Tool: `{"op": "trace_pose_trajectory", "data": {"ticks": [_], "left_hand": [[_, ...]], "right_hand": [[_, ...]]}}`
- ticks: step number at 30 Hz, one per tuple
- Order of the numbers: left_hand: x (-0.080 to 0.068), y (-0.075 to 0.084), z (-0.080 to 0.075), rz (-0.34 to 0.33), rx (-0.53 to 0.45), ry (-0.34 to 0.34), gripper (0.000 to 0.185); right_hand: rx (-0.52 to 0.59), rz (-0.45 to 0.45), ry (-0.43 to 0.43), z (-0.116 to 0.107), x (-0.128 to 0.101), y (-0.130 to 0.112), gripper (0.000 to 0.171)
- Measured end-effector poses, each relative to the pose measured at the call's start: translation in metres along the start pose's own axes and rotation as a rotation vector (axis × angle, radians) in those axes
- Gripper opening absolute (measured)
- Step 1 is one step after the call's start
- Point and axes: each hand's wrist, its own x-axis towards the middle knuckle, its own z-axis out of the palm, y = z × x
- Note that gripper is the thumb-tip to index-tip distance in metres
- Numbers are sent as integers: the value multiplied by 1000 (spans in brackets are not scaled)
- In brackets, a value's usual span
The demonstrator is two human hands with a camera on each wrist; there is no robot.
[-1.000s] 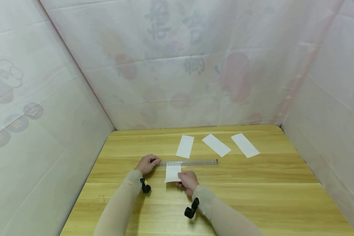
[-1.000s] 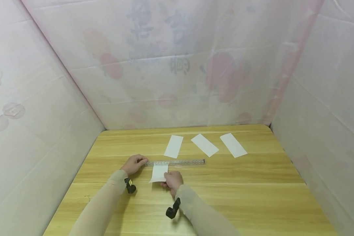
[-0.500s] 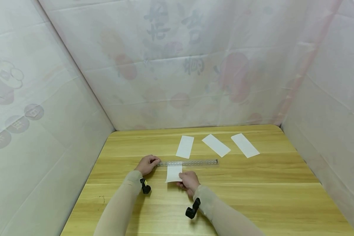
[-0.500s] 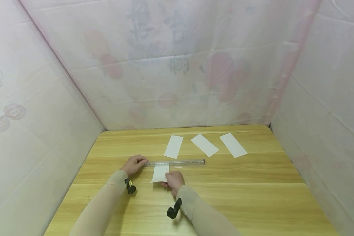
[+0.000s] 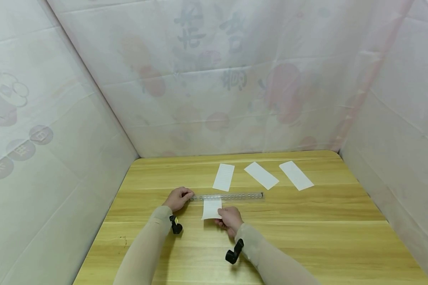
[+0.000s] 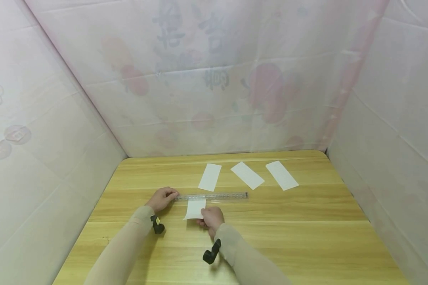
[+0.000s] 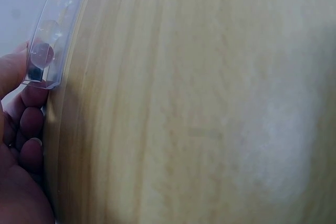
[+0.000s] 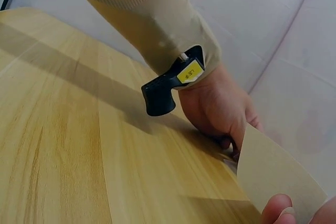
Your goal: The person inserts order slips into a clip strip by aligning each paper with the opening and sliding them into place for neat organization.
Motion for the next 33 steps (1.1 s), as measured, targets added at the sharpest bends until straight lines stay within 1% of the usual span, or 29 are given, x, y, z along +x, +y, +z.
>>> {"op": "trace_pose_trajectory", "data": {"ticks": [11,17,24,33], "left_hand": [[0,0,1,-2,4,8,16],[-1,1,0,-1,2,4,16],[-1,1,0,-10,-2,4,17],[0,-1,0,-14,6,-1,17]], "right_hand": [[-10,7,14,-5,-1,0,29],[-23,16,8,-6,-4,-3,29],[-37,17,19,-7,-1,-3,25],[-83,24,23,-8,1,-5,21]]}}
